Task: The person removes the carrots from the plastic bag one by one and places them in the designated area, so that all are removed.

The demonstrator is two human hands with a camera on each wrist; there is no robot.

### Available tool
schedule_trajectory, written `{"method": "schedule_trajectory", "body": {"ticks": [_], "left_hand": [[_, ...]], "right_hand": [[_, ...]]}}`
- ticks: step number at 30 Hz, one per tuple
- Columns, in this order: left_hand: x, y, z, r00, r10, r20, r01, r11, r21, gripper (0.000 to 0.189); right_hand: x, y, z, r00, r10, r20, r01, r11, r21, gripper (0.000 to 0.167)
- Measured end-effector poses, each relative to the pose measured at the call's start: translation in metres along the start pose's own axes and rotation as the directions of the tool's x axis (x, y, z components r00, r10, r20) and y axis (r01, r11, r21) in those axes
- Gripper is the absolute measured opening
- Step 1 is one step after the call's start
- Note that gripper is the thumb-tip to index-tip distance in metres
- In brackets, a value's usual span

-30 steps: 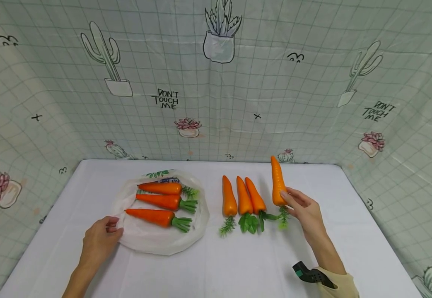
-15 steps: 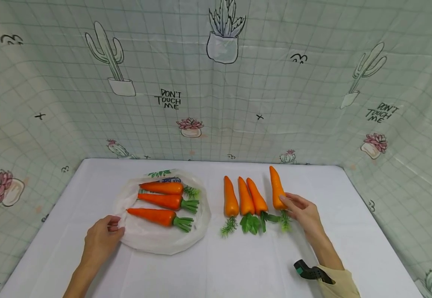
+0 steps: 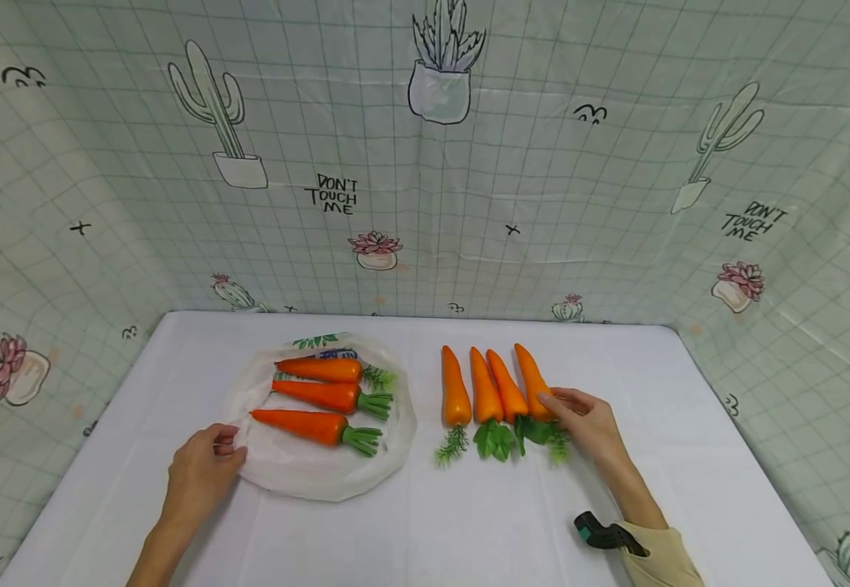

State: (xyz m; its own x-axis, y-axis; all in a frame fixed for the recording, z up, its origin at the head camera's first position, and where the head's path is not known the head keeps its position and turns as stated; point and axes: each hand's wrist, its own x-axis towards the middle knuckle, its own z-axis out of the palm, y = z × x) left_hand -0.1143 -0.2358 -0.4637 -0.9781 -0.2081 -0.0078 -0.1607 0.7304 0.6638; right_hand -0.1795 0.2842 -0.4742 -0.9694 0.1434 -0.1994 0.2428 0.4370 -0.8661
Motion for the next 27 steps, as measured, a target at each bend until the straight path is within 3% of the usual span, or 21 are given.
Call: {"method": "schedule_trajectory", "body": {"ticks": [12,16,20,27], "left_hand": [[0.0,0.001,0.001,1.0,0.011,-0.021,-0.011,1.0,-0.014,0.029],[0.001,0.002,0.001,0.995,0.059,-0.077,-0.061,0.998,-0.019,0.024],[0.003,0.006,0.001,0.98,0.138,-0.146,-0.141,0.99,-0.011,0.019],[0.016,0.013,-0.001,0.972,0.168,-0.161,-0.174,0.985,-0.021,0.02]], "right_hand": [[-0.002,-0.005,0.004,0.996,-0.085,-0.015,0.083,0.99,-0.114,0.058],[-0.003,-0.006,0.006,0.994,-0.109,-0.017,0.106,0.983,-0.152,0.055],[-0.005,-0.008,0.007,0.992,-0.13,-0.005,0.127,0.979,-0.16,0.052],[-0.004,-0.014,0.008,0.982,-0.188,-0.017,0.18,0.961,-0.211,0.047]]}}
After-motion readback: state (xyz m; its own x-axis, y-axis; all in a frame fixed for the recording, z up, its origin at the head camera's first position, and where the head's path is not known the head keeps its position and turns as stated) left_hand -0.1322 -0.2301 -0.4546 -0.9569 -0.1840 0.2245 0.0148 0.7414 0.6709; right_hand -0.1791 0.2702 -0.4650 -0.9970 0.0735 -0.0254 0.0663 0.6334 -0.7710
